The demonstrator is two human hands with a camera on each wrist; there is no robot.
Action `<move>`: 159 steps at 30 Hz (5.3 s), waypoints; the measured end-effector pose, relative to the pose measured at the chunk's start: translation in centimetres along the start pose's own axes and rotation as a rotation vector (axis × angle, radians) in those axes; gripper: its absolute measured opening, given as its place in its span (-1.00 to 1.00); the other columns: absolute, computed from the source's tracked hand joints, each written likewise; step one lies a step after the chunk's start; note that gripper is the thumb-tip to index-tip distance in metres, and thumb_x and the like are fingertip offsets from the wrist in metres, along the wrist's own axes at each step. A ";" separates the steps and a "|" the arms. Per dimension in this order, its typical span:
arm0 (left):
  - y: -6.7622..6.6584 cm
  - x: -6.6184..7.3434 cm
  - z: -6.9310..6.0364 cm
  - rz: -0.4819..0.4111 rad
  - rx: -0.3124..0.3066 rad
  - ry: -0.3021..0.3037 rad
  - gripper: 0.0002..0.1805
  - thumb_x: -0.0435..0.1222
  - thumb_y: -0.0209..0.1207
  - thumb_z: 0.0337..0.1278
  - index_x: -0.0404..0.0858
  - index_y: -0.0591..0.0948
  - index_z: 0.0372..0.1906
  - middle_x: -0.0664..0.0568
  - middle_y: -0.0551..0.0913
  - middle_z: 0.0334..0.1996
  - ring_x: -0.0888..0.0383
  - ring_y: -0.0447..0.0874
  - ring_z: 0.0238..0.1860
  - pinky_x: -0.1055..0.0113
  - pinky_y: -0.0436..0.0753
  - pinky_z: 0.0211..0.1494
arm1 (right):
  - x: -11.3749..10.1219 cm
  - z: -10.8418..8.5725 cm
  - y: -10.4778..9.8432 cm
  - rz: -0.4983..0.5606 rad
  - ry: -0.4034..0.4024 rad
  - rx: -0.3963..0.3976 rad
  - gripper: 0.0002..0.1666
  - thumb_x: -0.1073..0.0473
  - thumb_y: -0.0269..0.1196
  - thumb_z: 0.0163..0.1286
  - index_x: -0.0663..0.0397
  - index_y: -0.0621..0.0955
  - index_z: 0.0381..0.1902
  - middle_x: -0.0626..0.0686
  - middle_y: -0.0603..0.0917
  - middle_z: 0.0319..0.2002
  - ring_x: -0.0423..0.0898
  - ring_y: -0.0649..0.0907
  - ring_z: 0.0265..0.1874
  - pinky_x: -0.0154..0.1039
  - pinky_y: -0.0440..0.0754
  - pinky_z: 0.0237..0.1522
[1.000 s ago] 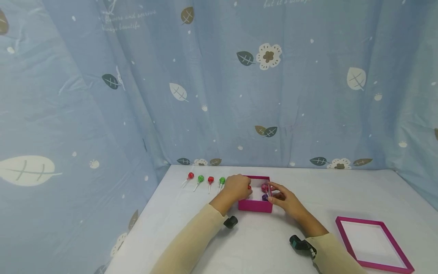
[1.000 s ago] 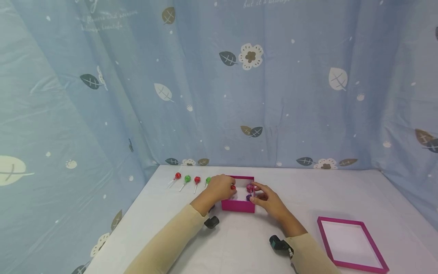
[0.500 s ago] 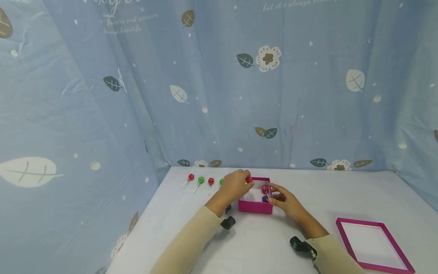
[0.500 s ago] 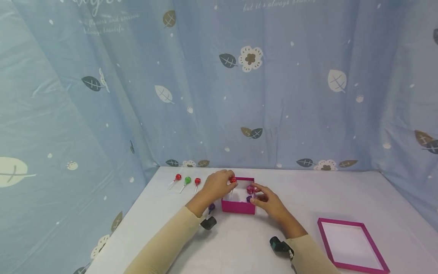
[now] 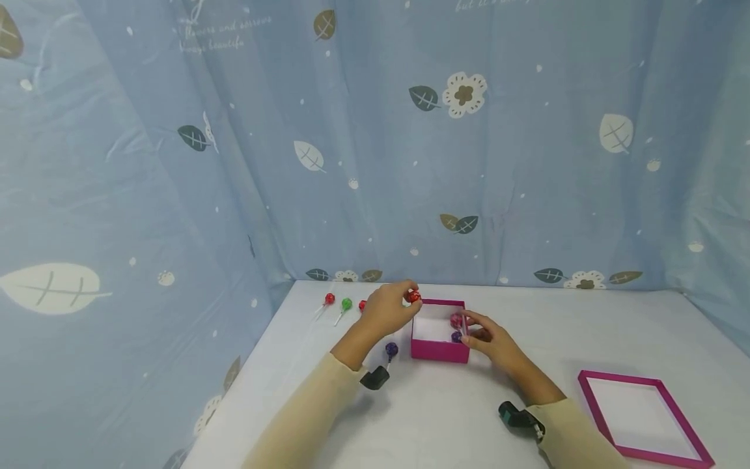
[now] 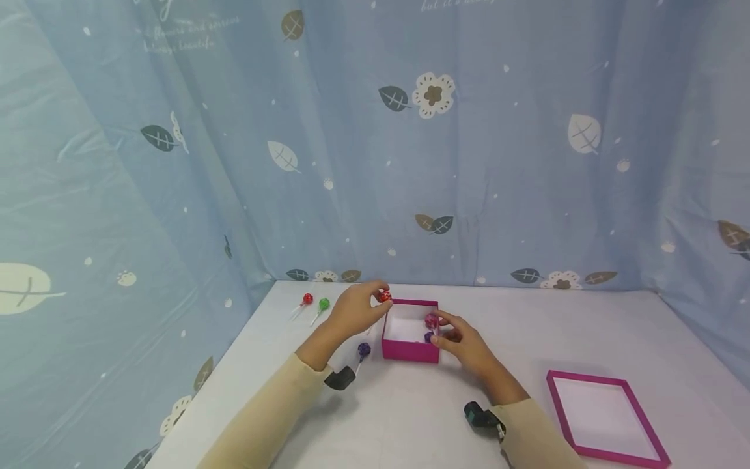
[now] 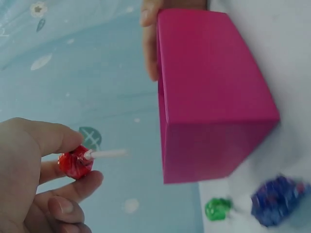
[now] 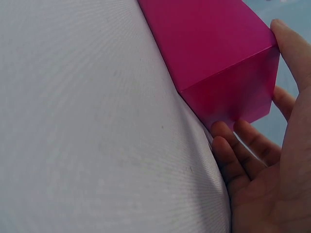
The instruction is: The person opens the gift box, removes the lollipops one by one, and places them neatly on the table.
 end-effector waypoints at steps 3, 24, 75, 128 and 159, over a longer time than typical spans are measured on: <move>-0.1 -0.9 -0.5 0.006 -0.014 -0.021 -0.66 -0.05 0.18 0.24 -0.04 0.59 0.06 0.22 0.66 -0.32 0.30 0.52 -0.44 0.37 0.54 -0.37 | 1.8 0.5 0.1 0.007 0.001 0.008 -0.28 0.11 0.28 0.38 0.00 0.32 0.44 0.25 0.43 0.17 0.12 0.58 -0.06 -0.02 0.54 -0.05; -0.4 -6.1 -4.5 0.072 -0.089 -0.097 -0.75 -0.06 0.23 0.20 -0.05 0.63 -0.08 0.24 0.62 -0.42 0.27 0.49 -0.46 0.32 0.52 -0.35 | 2.2 0.5 -0.1 0.004 0.011 0.016 -0.27 0.01 0.29 0.35 -0.09 0.34 0.43 0.18 0.44 0.16 0.07 0.58 -0.05 -0.08 0.55 -0.05; 3.4 -10.9 -7.3 -0.102 -0.294 -0.160 -0.76 -0.07 0.40 0.04 0.01 0.63 -0.20 0.24 0.55 -0.50 0.22 0.49 -0.46 0.27 0.49 -0.33 | -1.6 -0.3 -0.1 0.007 0.024 -0.011 -0.27 0.14 0.27 0.38 0.14 0.30 0.44 0.30 0.42 0.17 0.16 0.57 -0.03 -0.04 0.53 -0.02; 2.7 -1.9 0.3 -0.029 -0.266 0.040 -0.75 -0.03 0.21 0.27 -0.06 0.67 -0.08 0.26 0.60 -0.43 0.32 0.53 -0.44 0.36 0.53 -0.36 | 0.4 0.1 0.0 0.015 0.010 -0.006 -0.29 0.21 0.25 0.39 0.14 0.29 0.44 0.32 0.40 0.17 0.16 0.56 -0.07 -0.06 0.54 -0.08; 10.7 4.3 3.1 0.136 -0.538 0.099 -0.82 -0.08 0.31 0.17 0.09 0.72 -0.11 0.34 0.66 -0.19 0.30 0.61 -0.10 0.28 0.58 -0.04 | 2.0 0.6 0.4 0.046 -0.029 -0.004 -0.29 0.18 0.25 0.40 0.09 0.29 0.44 0.29 0.41 0.15 0.07 0.61 -0.11 -0.15 0.57 -0.10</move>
Point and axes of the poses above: each hand's wrist, its own z-axis towards the middle knuckle, its own y-axis out of the palm, x = y × z, the point moved 5 cm from there along z, towards the middle knuckle
